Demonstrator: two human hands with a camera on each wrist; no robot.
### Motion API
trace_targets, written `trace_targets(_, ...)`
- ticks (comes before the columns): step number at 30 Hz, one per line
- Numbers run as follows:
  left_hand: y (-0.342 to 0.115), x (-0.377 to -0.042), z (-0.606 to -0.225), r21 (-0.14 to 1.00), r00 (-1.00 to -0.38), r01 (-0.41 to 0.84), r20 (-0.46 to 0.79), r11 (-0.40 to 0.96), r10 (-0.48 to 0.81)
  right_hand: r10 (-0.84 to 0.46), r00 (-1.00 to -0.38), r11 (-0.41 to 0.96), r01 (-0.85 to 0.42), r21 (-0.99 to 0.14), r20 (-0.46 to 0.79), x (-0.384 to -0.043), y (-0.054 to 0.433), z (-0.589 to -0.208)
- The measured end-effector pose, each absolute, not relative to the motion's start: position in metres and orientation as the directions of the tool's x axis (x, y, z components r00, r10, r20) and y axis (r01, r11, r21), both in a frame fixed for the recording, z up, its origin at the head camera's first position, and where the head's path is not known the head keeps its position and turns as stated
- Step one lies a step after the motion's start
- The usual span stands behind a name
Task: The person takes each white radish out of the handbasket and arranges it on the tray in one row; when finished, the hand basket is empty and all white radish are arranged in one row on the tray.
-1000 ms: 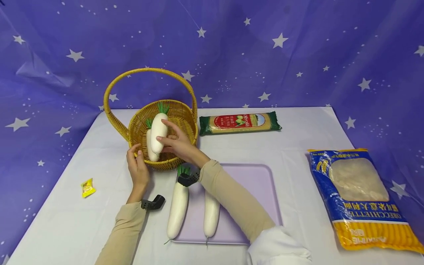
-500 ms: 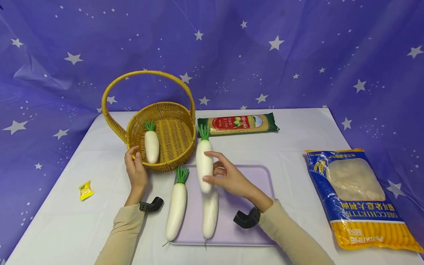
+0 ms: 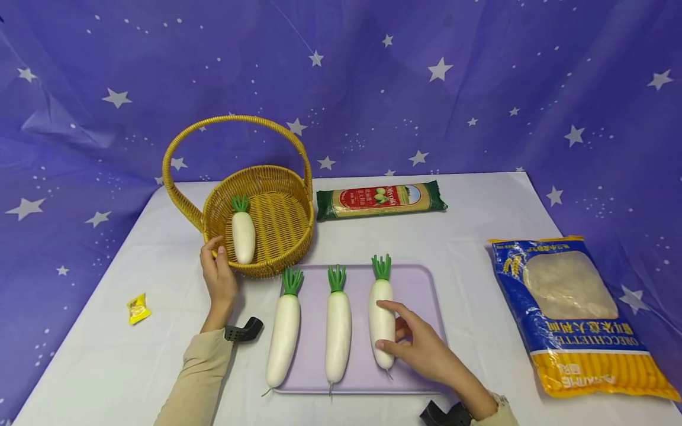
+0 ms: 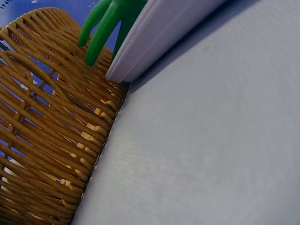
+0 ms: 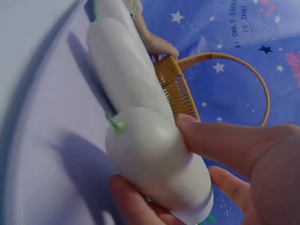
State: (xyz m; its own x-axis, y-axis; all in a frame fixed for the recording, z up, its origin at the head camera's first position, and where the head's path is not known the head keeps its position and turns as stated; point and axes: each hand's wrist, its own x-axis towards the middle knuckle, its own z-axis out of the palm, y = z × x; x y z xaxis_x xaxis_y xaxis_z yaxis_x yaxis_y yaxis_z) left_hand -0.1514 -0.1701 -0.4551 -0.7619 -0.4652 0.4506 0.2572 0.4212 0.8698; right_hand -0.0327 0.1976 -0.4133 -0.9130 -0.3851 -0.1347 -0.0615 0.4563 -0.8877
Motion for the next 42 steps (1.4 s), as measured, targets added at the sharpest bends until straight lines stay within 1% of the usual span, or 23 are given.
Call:
trace_targets(6, -0.171, -0.15, -0.455, 0.871, -0.763, 0.253, 0.447, 0.421, -0.467, -0.41, -0.903, 0.461, -0.08, -0.884, -0.133, -0.019, 0.204, -0.418)
trace_targets(8, -0.171, -0.15, -0.456, 0.872, -0.762, 0.254, 0.447, 0.419, -0.468, -0.418, -0.902, 0.471, -0.113, -0.875, -0.108, -0.017, 0.204, -0.418)
trace_targets(12, -0.17, -0.151, -0.456, 0.876, -0.766, 0.254, 0.441, 0.41, -0.468, -0.423, -0.905, 0.554, -0.229, -0.801, -0.034, -0.013, 0.203, -0.416)
trace_targets(15, -0.169, -0.151, -0.455, 0.876, -0.765, 0.253, 0.441, 0.411, -0.469, -0.416, -0.909, 0.621, -0.274, -0.735, -0.013, -0.01, 0.202, -0.412)
trace_targets(18, -0.169, -0.151, -0.454, 0.873, -0.76, 0.258, 0.448, 0.415, -0.471, -0.401, -0.916, 0.658, -0.265, -0.704, -0.03, -0.008, 0.202, -0.409)
trace_targets(24, -0.168, -0.152, -0.455, 0.868, -0.754, 0.258, 0.455, 0.423, -0.474, -0.37, -0.926, 0.688, -0.22, -0.692, -0.074, -0.008, 0.201, -0.404)
trace_targets(29, -0.168, -0.152, -0.455, 0.867, -0.754, 0.258, 0.456, 0.426, -0.473, -0.363, -0.929, 0.7, -0.221, -0.679, -0.072, -0.007, 0.201, -0.403)
trace_targets(33, -0.169, -0.151, -0.455, 0.865, -0.754, 0.255, 0.458, 0.433, -0.471, -0.349, -0.937, 0.745, -0.27, -0.611, -0.012, -0.01, 0.201, -0.399)
trace_targets(36, -0.169, -0.151, -0.455, 0.868, -0.757, 0.253, 0.453, 0.428, -0.471, -0.315, -0.948, 0.788, -0.293, -0.541, 0.055, -0.016, 0.201, -0.393)
trace_targets(37, -0.169, -0.151, -0.455, 0.869, -0.759, 0.251, 0.45, 0.425, -0.471, -0.3, -0.951, 0.794, -0.29, -0.534, 0.072, -0.019, 0.201, -0.39)
trace_targets(39, -0.169, -0.151, -0.455, 0.873, -0.761, 0.249, 0.444, 0.419, -0.472, -0.274, -0.955, 0.784, -0.288, -0.55, 0.109, -0.026, 0.202, -0.386)
trace_targets(42, -0.169, -0.151, -0.455, 0.875, -0.762, 0.244, 0.439, 0.417, -0.475, -0.245, -0.956, 0.74, -0.293, -0.606, 0.164, -0.039, 0.2, -0.382)
